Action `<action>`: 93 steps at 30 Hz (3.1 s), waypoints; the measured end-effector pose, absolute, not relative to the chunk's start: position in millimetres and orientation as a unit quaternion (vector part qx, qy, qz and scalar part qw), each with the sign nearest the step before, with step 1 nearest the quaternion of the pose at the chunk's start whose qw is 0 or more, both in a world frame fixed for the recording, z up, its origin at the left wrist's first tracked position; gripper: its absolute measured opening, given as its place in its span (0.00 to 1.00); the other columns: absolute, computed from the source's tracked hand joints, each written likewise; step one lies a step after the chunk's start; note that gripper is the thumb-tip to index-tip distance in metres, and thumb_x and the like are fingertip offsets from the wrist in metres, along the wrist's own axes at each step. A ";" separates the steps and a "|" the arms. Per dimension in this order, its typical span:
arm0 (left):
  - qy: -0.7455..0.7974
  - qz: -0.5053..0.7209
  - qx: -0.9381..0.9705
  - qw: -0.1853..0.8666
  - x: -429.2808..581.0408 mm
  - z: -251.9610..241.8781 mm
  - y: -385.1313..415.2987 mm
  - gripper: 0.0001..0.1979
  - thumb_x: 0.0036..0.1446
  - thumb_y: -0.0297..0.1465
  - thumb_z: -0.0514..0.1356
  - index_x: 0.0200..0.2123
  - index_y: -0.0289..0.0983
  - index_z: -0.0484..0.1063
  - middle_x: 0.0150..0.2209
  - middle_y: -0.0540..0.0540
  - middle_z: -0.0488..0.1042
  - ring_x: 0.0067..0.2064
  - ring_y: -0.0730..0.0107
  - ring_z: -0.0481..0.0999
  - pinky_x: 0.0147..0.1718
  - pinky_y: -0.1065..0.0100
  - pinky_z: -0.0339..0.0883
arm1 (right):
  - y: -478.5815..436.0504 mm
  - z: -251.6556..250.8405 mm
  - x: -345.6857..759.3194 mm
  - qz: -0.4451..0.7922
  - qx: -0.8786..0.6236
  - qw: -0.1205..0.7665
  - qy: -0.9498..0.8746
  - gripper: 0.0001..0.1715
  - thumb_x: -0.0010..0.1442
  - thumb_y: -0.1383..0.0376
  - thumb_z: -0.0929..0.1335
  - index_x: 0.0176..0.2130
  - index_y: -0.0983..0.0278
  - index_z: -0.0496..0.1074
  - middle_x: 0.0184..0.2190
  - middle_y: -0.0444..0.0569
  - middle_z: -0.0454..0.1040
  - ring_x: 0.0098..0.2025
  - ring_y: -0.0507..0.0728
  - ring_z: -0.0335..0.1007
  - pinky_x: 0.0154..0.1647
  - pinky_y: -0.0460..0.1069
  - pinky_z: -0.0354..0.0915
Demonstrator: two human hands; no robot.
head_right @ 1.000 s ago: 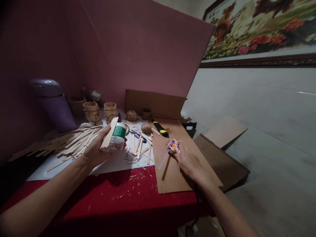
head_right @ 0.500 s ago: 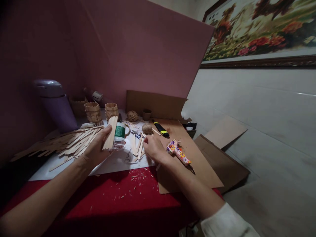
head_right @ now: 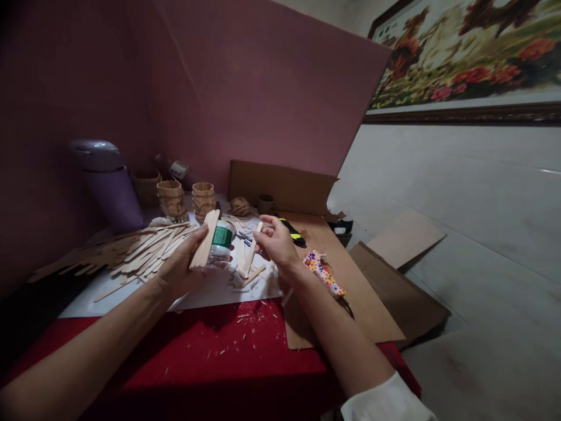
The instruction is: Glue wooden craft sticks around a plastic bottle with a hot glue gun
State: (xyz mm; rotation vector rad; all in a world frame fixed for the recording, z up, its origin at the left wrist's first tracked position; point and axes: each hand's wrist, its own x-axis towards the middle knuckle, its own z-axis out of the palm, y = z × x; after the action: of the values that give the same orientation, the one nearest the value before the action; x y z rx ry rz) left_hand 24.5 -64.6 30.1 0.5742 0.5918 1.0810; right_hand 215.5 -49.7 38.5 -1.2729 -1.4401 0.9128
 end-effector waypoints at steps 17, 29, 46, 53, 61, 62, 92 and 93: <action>0.284 0.402 0.363 0.791 34.4 15.0 -75.0 0.20 0.58 0.39 0.64 0.50 0.35 0.75 0.47 0.36 0.78 0.40 0.57 0.80 0.43 0.52 0.76 | -57.6 29.4 198.1 0.500 -0.334 0.636 -0.484 0.23 0.46 0.59 0.77 0.40 0.63 0.71 0.21 0.36 0.68 0.17 0.46 0.61 0.11 0.40 0.47; 0.272 0.401 0.404 0.776 36.0 21.8 -79.2 0.18 0.56 0.36 0.66 0.49 0.38 0.74 0.44 0.42 0.77 0.38 0.63 0.78 0.36 0.61 0.76 | -61.5 32.6 193.3 0.496 -0.347 0.639 -0.475 0.23 0.43 0.59 0.77 0.38 0.64 0.72 0.20 0.36 0.66 0.17 0.45 0.55 0.14 0.41 0.46; 0.249 0.399 0.422 0.775 38.8 10.4 -73.0 0.22 0.51 0.34 0.69 0.48 0.36 0.70 0.36 0.45 0.75 0.32 0.67 0.76 0.32 0.64 0.73 | -64.4 30.5 189.6 0.448 -0.371 0.644 -0.498 0.20 0.45 0.59 0.76 0.37 0.63 0.73 0.22 0.38 0.65 0.23 0.48 0.58 0.19 0.43 0.53; 0.259 0.414 0.420 0.765 42.0 11.1 -74.8 0.25 0.49 0.33 0.71 0.48 0.35 0.68 0.37 0.43 0.75 0.32 0.67 0.76 0.31 0.66 0.72 | -66.0 28.2 187.0 0.409 -0.386 0.652 -0.508 0.18 0.47 0.59 0.75 0.38 0.63 0.73 0.26 0.41 0.68 0.27 0.50 0.62 0.23 0.45 0.57; 0.268 0.420 0.447 0.742 41.6 12.8 -75.5 0.27 0.47 0.34 0.72 0.49 0.36 0.67 0.35 0.47 0.74 0.29 0.70 0.75 0.28 0.68 0.70 | -64.2 20.8 184.0 0.363 -0.398 0.665 -0.517 0.17 0.49 0.59 0.73 0.39 0.62 0.73 0.28 0.42 0.69 0.30 0.52 0.64 0.32 0.48 0.63; 0.271 0.420 0.454 0.738 41.6 13.3 -75.9 0.28 0.47 0.34 0.72 0.49 0.36 0.67 0.35 0.47 0.74 0.29 0.69 0.75 0.28 0.68 0.70 | -64.1 20.3 183.7 0.360 -0.399 0.665 -0.518 0.17 0.49 0.59 0.73 0.39 0.62 0.73 0.28 0.42 0.69 0.30 0.52 0.65 0.34 0.48 0.64; 0.304 0.492 0.425 0.696 40.2 24.0 -78.4 0.22 0.44 0.34 0.70 0.42 0.35 0.67 0.29 0.50 0.73 0.26 0.72 0.72 0.24 0.71 0.68 | -94.9 12.8 177.3 -0.029 -0.371 0.603 -0.706 0.09 0.60 0.73 0.64 0.37 0.64 0.73 0.34 0.50 0.71 0.39 0.58 0.70 0.40 0.54 0.68; 0.304 0.497 0.421 0.695 40.4 24.2 -78.3 0.22 0.44 0.33 0.70 0.41 0.35 0.67 0.29 0.50 0.73 0.26 0.73 0.72 0.24 0.72 0.67 | -95.2 11.9 177.0 -0.029 -0.373 0.599 -0.708 0.10 0.59 0.73 0.64 0.37 0.64 0.73 0.34 0.50 0.71 0.39 0.58 0.70 0.40 0.54 0.68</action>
State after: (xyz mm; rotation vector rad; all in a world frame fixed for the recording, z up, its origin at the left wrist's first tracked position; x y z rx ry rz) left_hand 40.4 -78.3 24.2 0.9406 0.6774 1.1085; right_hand 177.0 -95.2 11.9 -0.8639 -1.6414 -0.0683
